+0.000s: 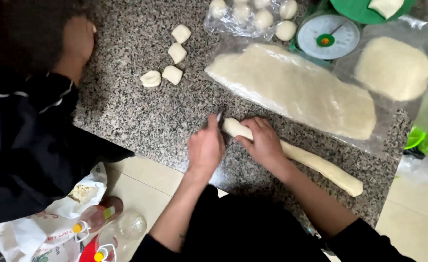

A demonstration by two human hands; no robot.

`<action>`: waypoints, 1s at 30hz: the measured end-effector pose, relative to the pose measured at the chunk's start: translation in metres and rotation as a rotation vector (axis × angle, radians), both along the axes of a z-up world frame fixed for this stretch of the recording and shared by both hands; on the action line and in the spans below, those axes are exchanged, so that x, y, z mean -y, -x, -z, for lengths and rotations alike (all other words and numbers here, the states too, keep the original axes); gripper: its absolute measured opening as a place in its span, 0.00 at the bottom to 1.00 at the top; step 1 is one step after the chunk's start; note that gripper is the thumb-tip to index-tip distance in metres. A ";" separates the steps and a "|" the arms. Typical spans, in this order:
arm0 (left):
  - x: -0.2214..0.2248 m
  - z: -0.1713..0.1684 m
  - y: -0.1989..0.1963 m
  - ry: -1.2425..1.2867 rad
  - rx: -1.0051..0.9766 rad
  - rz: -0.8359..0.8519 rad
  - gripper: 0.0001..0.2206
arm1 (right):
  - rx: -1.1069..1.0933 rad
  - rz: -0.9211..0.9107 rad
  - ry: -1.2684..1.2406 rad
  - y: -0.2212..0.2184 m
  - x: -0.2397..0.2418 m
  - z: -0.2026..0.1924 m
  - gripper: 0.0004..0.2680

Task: Cutting a long roll of dough into small portions and rolling them into balls on a granite countertop in a bakery.

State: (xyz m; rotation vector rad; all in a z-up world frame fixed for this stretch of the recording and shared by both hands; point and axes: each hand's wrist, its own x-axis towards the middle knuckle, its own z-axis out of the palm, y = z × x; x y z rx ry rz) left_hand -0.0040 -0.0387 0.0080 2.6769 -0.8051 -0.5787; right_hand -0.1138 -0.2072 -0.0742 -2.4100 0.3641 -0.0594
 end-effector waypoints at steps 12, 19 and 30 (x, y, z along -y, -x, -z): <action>0.030 0.018 0.036 -0.047 -0.221 0.110 0.25 | 0.207 -0.075 0.298 0.002 0.004 0.043 0.13; 0.061 0.011 0.012 -0.016 -0.176 0.167 0.20 | 0.010 -0.056 0.165 -0.006 0.003 0.034 0.19; -0.034 0.013 0.014 -0.345 -0.163 0.220 0.25 | -0.046 -0.014 0.242 -0.072 -0.017 0.016 0.17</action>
